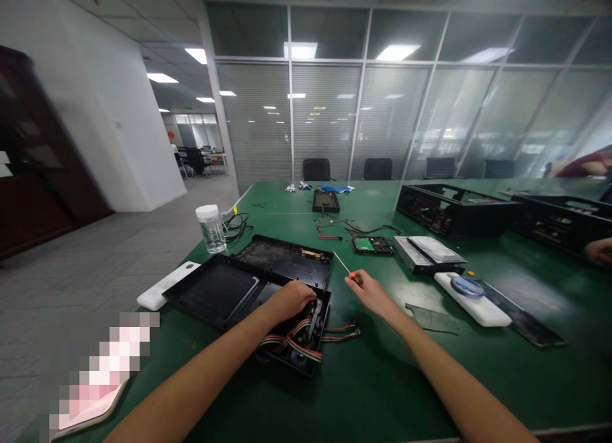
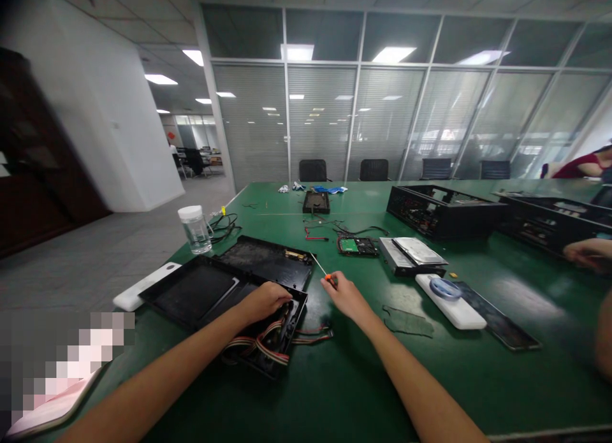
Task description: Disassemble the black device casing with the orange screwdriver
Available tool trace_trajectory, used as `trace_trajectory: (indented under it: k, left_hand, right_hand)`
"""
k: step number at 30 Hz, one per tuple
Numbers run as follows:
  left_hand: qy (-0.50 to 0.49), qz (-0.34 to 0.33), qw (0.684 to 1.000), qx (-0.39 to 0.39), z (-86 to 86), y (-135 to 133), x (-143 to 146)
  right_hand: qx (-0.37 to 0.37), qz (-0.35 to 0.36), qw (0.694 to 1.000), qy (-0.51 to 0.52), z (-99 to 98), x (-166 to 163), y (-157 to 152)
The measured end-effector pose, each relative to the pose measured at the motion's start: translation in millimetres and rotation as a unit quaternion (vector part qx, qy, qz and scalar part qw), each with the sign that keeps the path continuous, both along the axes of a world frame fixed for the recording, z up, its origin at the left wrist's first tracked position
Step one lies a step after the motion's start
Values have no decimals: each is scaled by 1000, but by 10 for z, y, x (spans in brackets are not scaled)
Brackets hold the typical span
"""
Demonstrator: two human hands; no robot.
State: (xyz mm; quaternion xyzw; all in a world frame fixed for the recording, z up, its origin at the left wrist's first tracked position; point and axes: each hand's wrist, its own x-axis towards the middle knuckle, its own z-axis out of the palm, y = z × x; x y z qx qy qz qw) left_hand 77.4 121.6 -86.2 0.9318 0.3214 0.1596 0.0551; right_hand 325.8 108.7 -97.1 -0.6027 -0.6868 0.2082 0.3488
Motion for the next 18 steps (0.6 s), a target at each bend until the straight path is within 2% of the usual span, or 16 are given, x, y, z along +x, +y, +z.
trace_trajectory:
  k: [6,12,14,18]
  left_hand:
    - [-13,2,1000,5,-28,5,-3]
    - [-27,-17,999,-9,-28,22,-19]
    - [-37,-19,999,-25,-20,34,-31]
    - [-56,-53,994,-74,16,64,-63]
  right_hand:
    - [32,10,997,74,11,163,78]
    - [8,114,980,164,259,145,-33]
    - [12,108,977,184,337,125,-102]
    - [80,57,975,197,380,111,-188]
